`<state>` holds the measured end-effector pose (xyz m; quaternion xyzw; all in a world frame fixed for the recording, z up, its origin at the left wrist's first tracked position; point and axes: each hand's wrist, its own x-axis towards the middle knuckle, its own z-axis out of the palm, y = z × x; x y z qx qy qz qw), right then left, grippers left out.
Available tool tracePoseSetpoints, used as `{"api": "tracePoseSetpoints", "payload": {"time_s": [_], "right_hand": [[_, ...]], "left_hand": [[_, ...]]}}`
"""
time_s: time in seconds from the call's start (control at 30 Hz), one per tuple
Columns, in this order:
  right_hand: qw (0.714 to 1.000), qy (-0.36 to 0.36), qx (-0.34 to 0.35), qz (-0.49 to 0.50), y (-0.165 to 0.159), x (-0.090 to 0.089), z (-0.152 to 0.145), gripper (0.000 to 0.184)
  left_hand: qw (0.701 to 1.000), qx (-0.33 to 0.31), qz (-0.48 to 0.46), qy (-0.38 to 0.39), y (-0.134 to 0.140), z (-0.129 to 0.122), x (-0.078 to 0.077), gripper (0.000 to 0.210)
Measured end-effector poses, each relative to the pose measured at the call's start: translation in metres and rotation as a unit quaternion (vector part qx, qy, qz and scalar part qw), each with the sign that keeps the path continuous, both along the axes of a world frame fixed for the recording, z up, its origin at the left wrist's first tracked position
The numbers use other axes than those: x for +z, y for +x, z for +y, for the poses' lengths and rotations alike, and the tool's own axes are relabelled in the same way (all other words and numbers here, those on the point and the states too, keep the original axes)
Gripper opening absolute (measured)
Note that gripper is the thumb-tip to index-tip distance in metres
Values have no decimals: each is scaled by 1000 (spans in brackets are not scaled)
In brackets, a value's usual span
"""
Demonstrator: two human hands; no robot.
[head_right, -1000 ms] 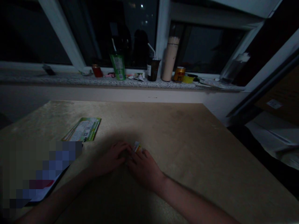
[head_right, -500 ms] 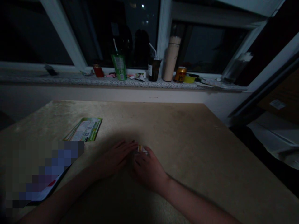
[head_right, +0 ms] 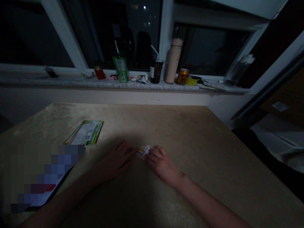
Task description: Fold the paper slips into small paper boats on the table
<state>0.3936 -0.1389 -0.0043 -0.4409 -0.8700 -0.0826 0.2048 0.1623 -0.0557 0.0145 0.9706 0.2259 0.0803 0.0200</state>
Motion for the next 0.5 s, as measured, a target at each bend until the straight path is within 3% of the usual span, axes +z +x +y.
{"api": "tracePoseSetpoints", "payload": {"time_s": [0.2, 0.5], "right_hand": [[998, -35, 27, 43, 7, 2, 3, 20], [990, -94, 41, 97, 2, 8, 2, 21]], "left_hand": [[999, -39, -8, 13, 0, 5, -5, 45], [999, -52, -4, 13, 8, -2, -2, 28]]}}
